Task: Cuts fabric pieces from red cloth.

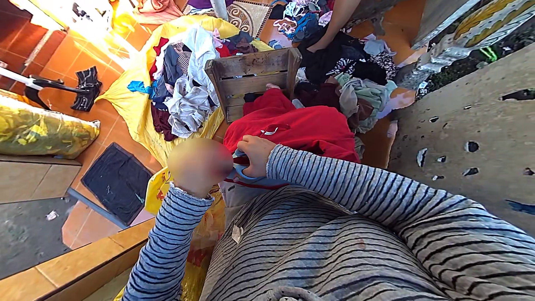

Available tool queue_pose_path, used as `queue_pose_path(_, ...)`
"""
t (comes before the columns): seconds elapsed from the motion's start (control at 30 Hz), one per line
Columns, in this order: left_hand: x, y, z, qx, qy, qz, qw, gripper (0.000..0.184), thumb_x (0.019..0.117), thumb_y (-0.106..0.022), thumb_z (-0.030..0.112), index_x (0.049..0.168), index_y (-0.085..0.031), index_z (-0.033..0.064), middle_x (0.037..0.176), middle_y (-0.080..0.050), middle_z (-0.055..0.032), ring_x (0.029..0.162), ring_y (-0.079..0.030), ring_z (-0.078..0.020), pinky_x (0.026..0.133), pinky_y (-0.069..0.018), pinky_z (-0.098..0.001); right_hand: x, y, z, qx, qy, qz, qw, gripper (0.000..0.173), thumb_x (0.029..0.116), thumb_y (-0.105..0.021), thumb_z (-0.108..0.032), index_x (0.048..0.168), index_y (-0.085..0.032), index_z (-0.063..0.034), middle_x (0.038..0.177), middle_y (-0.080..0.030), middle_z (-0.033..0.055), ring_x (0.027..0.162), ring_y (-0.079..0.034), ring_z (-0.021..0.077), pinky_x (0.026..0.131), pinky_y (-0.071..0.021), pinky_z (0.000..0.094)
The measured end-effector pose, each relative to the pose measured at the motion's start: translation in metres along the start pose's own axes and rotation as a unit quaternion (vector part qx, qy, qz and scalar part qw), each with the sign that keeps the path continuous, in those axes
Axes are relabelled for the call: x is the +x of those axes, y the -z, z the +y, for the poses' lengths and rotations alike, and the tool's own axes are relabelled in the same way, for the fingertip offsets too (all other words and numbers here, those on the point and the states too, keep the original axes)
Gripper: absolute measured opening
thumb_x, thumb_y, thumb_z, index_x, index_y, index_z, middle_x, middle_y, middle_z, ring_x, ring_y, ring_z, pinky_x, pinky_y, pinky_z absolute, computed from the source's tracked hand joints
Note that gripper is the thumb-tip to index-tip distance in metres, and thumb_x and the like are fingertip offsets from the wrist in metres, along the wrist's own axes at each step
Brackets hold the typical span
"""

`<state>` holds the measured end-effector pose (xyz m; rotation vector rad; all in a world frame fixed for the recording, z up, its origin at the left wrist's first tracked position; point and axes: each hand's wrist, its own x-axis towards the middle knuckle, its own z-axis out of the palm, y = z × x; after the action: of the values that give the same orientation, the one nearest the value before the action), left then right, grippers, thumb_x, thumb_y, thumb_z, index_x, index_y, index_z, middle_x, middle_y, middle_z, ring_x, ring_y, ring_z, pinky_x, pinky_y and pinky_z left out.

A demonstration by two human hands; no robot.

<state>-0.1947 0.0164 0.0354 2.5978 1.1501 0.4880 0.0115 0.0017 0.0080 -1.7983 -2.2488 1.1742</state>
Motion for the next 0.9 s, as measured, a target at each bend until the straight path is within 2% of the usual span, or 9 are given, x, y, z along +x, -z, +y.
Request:
queue_pose_path(0.2,-0.001,0.006,-0.008,0.007,0.014,0.021,1.000,0.009,0.0915,-0.068,0.003,0.100,-0.069,-0.0017,0.088,-0.073,-0.0156,0.082,-0.072,-0.0344,0.076,-0.0569,-0.0549,-0.004,0.003,-0.005,0.005,-0.018,-0.038,0.999,0.052,0.0882,-0.077,-0.049,0.105,-0.068,-0.0010,0.107,-0.064,0.0152,0.102,-0.064,0.0303,0.086,-0.0510,0.0500)
queue_pose_path(0.3,-0.002,0.005,-0.014,-0.017,0.031,0.080,0.996,0.012,0.0938,-0.067,0.008,0.102,-0.070,-0.0004,0.089,-0.072,-0.0136,0.075,-0.069,-0.0259,0.069,-0.0572,-0.0436,-0.004,-0.002,0.006,0.064,-0.010,-0.046,0.997,0.050,0.0901,-0.076,-0.048,0.098,-0.067,0.0009,0.095,-0.065,0.0158,0.093,-0.063,0.0295,0.083,-0.0494,0.0494)
queue_pose_path(0.4,-0.003,-0.004,-0.019,-0.080,0.087,0.126,0.985,0.019,0.0954,-0.069,0.010,0.109,-0.067,-0.0028,0.091,-0.071,-0.0141,0.076,-0.069,-0.0204,0.072,-0.0579,-0.0377,-0.007,-0.004,0.020,0.120,-0.014,-0.086,0.989,0.055,0.0922,-0.073,-0.051,0.101,-0.067,0.0036,0.092,-0.064,0.0167,0.087,-0.060,0.0274,0.082,-0.0473,0.0490)
queue_pose_path(0.47,-0.007,-0.016,-0.025,-0.152,0.112,0.122,0.974,0.042,0.0925,-0.073,0.024,0.122,-0.060,-0.0033,0.101,-0.069,-0.0138,0.087,-0.069,-0.0173,0.079,-0.0593,-0.0346,-0.012,-0.005,0.027,0.174,-0.015,-0.099,0.980,0.056,0.0920,-0.073,-0.051,0.100,-0.066,0.0040,0.087,-0.061,0.0123,0.078,-0.054,0.0199,0.077,-0.0456,0.0423)
queue_pose_path(0.53,-0.009,-0.027,-0.026,-0.213,0.148,0.050,0.964,0.070,0.0846,-0.080,0.035,0.135,-0.051,-0.0043,0.124,-0.064,-0.0202,0.110,-0.067,-0.0259,0.094,-0.0563,-0.0436,-0.014,-0.007,0.034,0.244,-0.029,-0.107,0.963,0.049,0.0933,-0.072,-0.048,0.095,-0.065,-0.0003,0.075,-0.055,0.0016,0.063,-0.048,0.0079,0.063,-0.0427,0.0286)
queue_pose_path(0.57,-0.010,-0.034,-0.025,-0.233,0.162,0.029,0.959,0.072,0.0843,-0.080,0.033,0.138,-0.049,-0.0046,0.126,-0.065,-0.0198,0.113,-0.067,-0.0260,0.097,-0.0554,-0.0443,-0.014,-0.009,0.038,0.280,-0.042,-0.113,0.952,0.045,0.0942,-0.072,-0.047,0.092,-0.064,-0.0025,0.070,-0.054,-0.0023,0.057,-0.047,0.0037,0.056,-0.0421,0.0229)
queue_pose_path(0.67,-0.008,-0.050,-0.011,-0.312,0.227,0.097,0.918,0.057,0.0903,-0.074,0.015,0.136,-0.047,-0.0066,0.110,-0.074,-0.0123,0.092,-0.073,-0.0123,0.084,-0.0598,-0.0308,-0.015,-0.013,0.045,0.320,-0.058,-0.114,0.939,0.042,0.0950,-0.072,-0.044,0.088,-0.061,-0.0040,0.065,-0.052,-0.0040,0.053,-0.046,0.0030,0.053,-0.0404,0.0213)
queue_pose_path(0.73,-0.007,-0.055,-0.004,-0.361,0.254,0.098,0.892,0.061,0.0869,-0.076,0.013,0.135,-0.042,-0.0055,0.107,-0.074,-0.0104,0.090,-0.074,-0.0110,0.084,-0.0611,-0.0294,-0.018,-0.014,0.046,0.332,-0.058,-0.110,0.935,0.040,0.0958,-0.071,-0.042,0.089,-0.061,-0.0040,0.066,-0.053,-0.0039,0.053,-0.048,0.0028,0.054,-0.0423,0.0206)
queue_pose_path(0.9,-0.008,-0.076,0.000,-0.359,0.216,0.128,0.899,0.019,0.0886,-0.075,0.007,0.103,-0.068,-0.0027,0.087,-0.073,-0.0016,0.077,-0.069,-0.0019,0.077,-0.0585,-0.0216,-0.021,-0.021,0.045,0.371,-0.051,-0.106,0.921,0.035,0.0972,-0.070,-0.039,0.089,-0.060,-0.0057,0.066,-0.055,-0.0053,0.053,-0.053,0.0020,0.054,-0.0461,0.0189)
